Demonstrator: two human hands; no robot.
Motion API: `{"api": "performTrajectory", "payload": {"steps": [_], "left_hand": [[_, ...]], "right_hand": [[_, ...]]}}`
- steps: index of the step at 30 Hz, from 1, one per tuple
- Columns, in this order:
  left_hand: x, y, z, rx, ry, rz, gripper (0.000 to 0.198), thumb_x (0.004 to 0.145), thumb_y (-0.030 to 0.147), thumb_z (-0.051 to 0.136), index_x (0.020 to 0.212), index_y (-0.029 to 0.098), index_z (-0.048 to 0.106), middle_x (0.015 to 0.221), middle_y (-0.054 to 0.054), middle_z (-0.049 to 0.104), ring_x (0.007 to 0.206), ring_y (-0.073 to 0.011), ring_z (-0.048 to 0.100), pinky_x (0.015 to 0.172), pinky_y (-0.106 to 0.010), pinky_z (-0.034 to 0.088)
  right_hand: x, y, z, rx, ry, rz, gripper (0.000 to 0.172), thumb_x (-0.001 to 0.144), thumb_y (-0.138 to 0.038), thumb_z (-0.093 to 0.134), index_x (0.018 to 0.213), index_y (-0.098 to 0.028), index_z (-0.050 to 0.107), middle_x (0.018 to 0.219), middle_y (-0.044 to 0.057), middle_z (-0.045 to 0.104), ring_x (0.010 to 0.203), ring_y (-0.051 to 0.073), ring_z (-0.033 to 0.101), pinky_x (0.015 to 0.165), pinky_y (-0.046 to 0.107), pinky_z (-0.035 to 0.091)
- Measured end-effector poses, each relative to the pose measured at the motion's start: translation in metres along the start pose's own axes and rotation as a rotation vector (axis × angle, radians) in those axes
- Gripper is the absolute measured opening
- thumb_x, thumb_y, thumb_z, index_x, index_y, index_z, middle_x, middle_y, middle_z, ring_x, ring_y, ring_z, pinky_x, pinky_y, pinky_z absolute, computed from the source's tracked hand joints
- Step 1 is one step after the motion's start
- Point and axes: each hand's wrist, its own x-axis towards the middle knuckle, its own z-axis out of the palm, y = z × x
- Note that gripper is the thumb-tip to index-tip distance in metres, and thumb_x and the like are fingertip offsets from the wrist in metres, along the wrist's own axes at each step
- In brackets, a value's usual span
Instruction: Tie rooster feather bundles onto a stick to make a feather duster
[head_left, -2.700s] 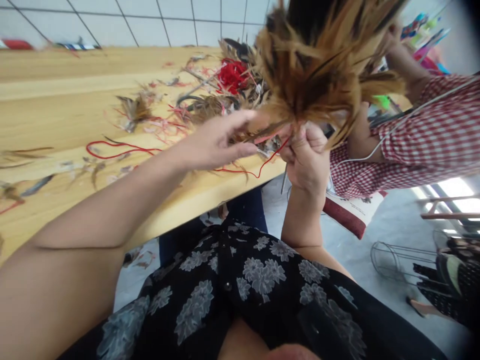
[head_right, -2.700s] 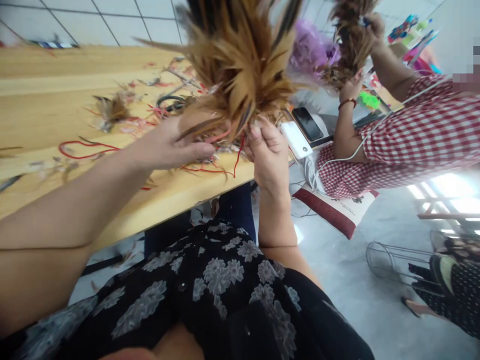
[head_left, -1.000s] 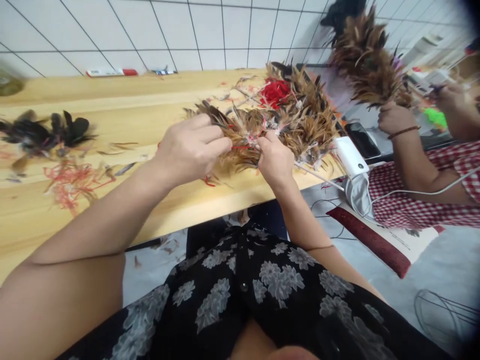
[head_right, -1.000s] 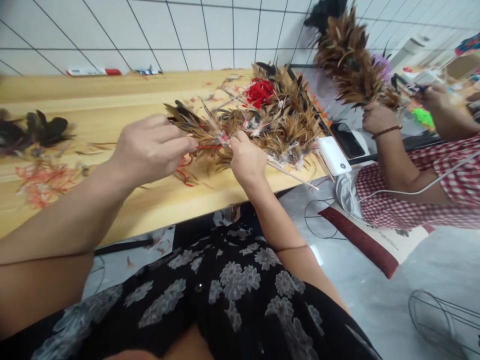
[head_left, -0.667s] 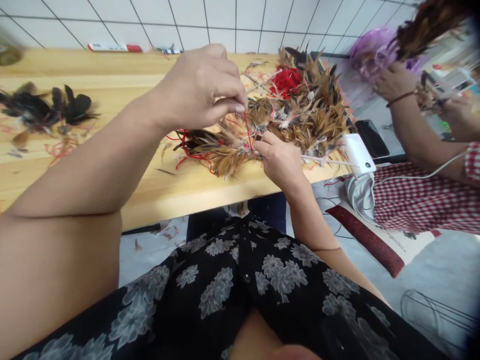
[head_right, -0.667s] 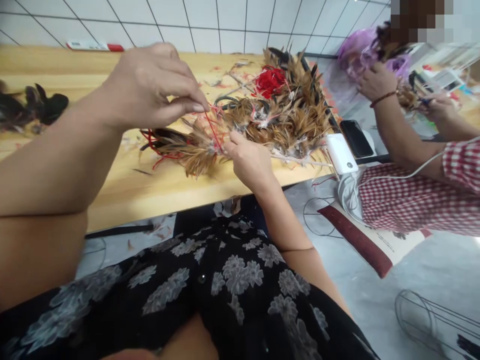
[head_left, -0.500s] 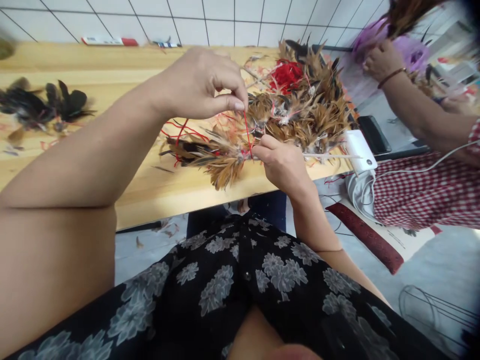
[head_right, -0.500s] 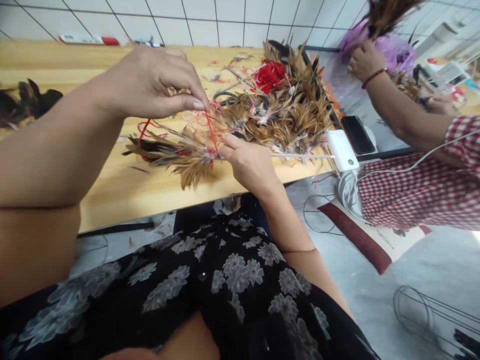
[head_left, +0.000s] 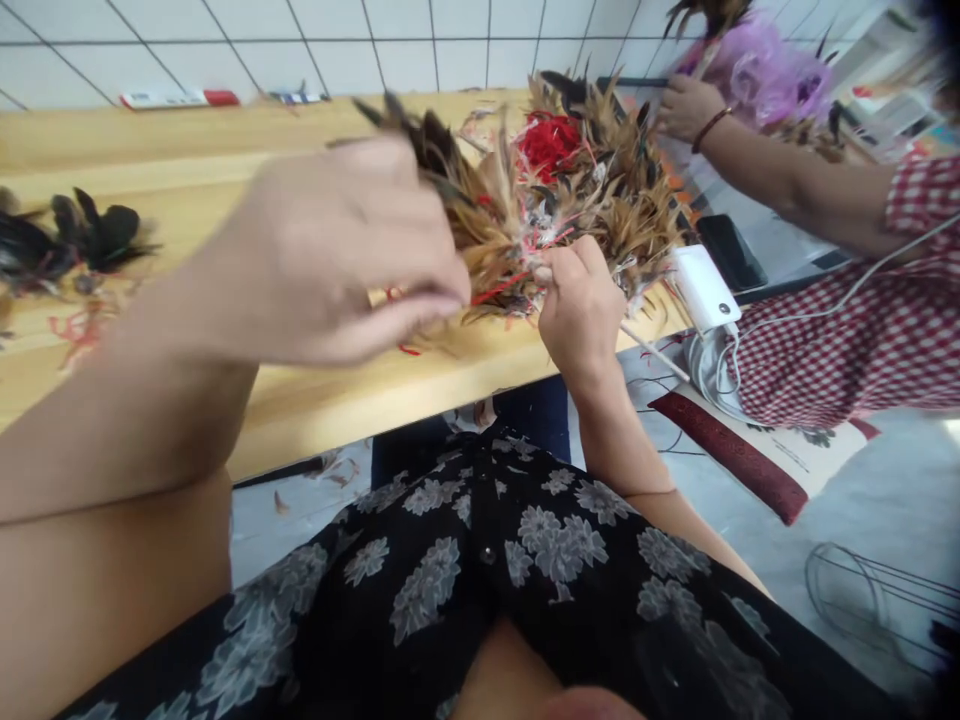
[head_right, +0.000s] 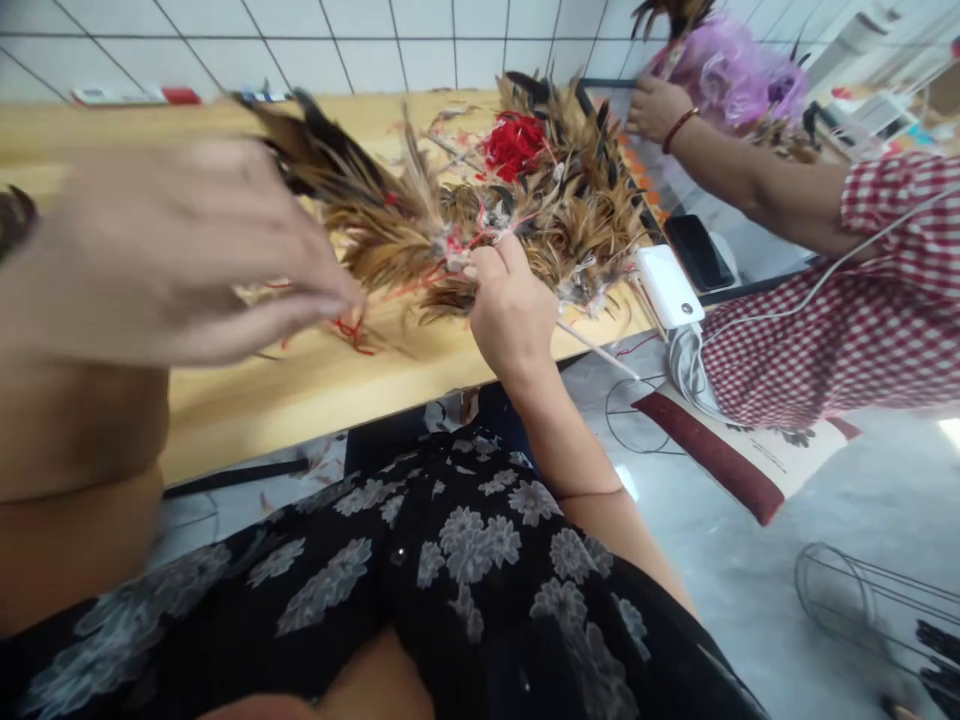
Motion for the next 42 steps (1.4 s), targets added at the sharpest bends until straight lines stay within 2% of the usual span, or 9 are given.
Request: {"api": "performTrajectory", "payload": {"steps": [4, 5, 8, 11, 16, 22, 27, 34, 42], "left_hand": [[-0.017, 0.023, 0.039, -0.095, -0.186, -0.110, 0.034, 0.110, 0.028, 0.046, 0.093, 0.021, 0.074, 0.094, -0.005, 0.077, 0.086, -0.0214, 0.066, 0.082, -0.038, 0.052], [-0.020, 0.023, 0.050, -0.083, -0.142, -0.176, 0.033, 0.110, 0.030, 0.048, 0.094, 0.021, 0.075, 0.098, -0.006, 0.077, 0.091, -0.0231, 0.068, 0.086, -0.039, 0.053], [-0.017, 0.021, 0.081, -0.183, 0.162, -0.476, 0.028, 0.106, 0.038, 0.059, 0.091, 0.020, 0.074, 0.093, -0.006, 0.077, 0.086, -0.0216, 0.068, 0.082, -0.037, 0.055], [-0.002, 0.016, 0.107, -0.557, 0.426, -0.736, 0.040, 0.100, 0.057, 0.068, 0.089, 0.019, 0.071, 0.079, -0.003, 0.070, 0.068, -0.0152, 0.063, 0.062, -0.028, 0.051], [0.021, 0.006, 0.137, -0.835, 0.726, -0.912, 0.051, 0.097, 0.069, 0.068, 0.086, 0.019, 0.064, 0.071, -0.001, 0.059, 0.058, -0.0110, 0.057, 0.051, -0.023, 0.044], [0.026, 0.008, 0.145, -0.824, 0.780, -1.055, 0.044, 0.102, 0.051, 0.068, 0.075, 0.018, 0.061, 0.064, 0.001, 0.055, 0.053, -0.0088, 0.052, 0.048, -0.021, 0.042], [0.022, 0.009, 0.148, -0.650, 0.747, -1.005, 0.045, 0.101, 0.048, 0.071, 0.069, 0.020, 0.059, 0.059, 0.003, 0.050, 0.055, -0.0113, 0.056, 0.055, -0.024, 0.048], [0.018, 0.003, 0.156, -0.536, 0.730, -0.934, 0.050, 0.101, 0.054, 0.069, 0.065, 0.021, 0.057, 0.057, 0.002, 0.051, 0.053, -0.0119, 0.055, 0.054, -0.026, 0.047], [0.023, 0.013, 0.143, -0.517, 0.640, -0.962, 0.052, 0.101, 0.063, 0.065, 0.070, 0.021, 0.063, 0.060, 0.000, 0.058, 0.058, -0.0148, 0.061, 0.062, -0.029, 0.054]], "right_hand": [[0.004, 0.003, 0.010, 0.077, 0.120, 0.061, 0.037, 0.112, -0.032, 0.031, 0.105, -0.020, 0.065, 0.106, 0.010, 0.065, 0.098, 0.021, 0.063, 0.083, 0.033, 0.051], [0.005, 0.004, 0.013, 0.094, 0.143, 0.061, 0.038, 0.112, -0.033, 0.031, 0.106, -0.020, 0.065, 0.106, 0.011, 0.064, 0.099, 0.022, 0.063, 0.084, 0.033, 0.051], [0.005, 0.004, 0.021, 0.112, 0.191, 0.052, 0.039, 0.113, -0.037, 0.030, 0.110, -0.020, 0.064, 0.108, 0.011, 0.064, 0.102, 0.023, 0.063, 0.084, 0.034, 0.052], [0.003, -0.002, 0.026, 0.090, 0.222, 0.048, 0.040, 0.113, -0.036, 0.029, 0.113, -0.019, 0.065, 0.109, 0.012, 0.062, 0.102, 0.022, 0.064, 0.080, 0.031, 0.051], [-0.005, -0.017, 0.029, 0.073, 0.244, 0.088, 0.042, 0.113, -0.034, 0.031, 0.109, -0.018, 0.070, 0.103, 0.012, 0.064, 0.087, 0.019, 0.064, 0.071, 0.029, 0.046], [-0.012, -0.022, 0.031, 0.040, 0.200, 0.134, 0.043, 0.113, -0.032, 0.033, 0.109, -0.018, 0.074, 0.100, 0.012, 0.068, 0.077, 0.017, 0.059, 0.066, 0.030, 0.041], [-0.014, -0.020, 0.033, -0.014, 0.175, 0.116, 0.042, 0.114, -0.030, 0.033, 0.114, -0.018, 0.074, 0.101, 0.011, 0.071, 0.078, 0.015, 0.060, 0.067, 0.029, 0.040], [-0.016, -0.020, 0.034, -0.016, 0.100, 0.123, 0.038, 0.113, -0.025, 0.034, 0.122, -0.018, 0.070, 0.110, 0.011, 0.072, 0.084, 0.014, 0.062, 0.068, 0.027, 0.040], [-0.014, -0.019, 0.032, 0.106, 0.106, 0.100, 0.035, 0.110, -0.025, 0.036, 0.111, -0.020, 0.071, 0.107, 0.011, 0.070, 0.082, 0.016, 0.062, 0.067, 0.028, 0.041]]}}
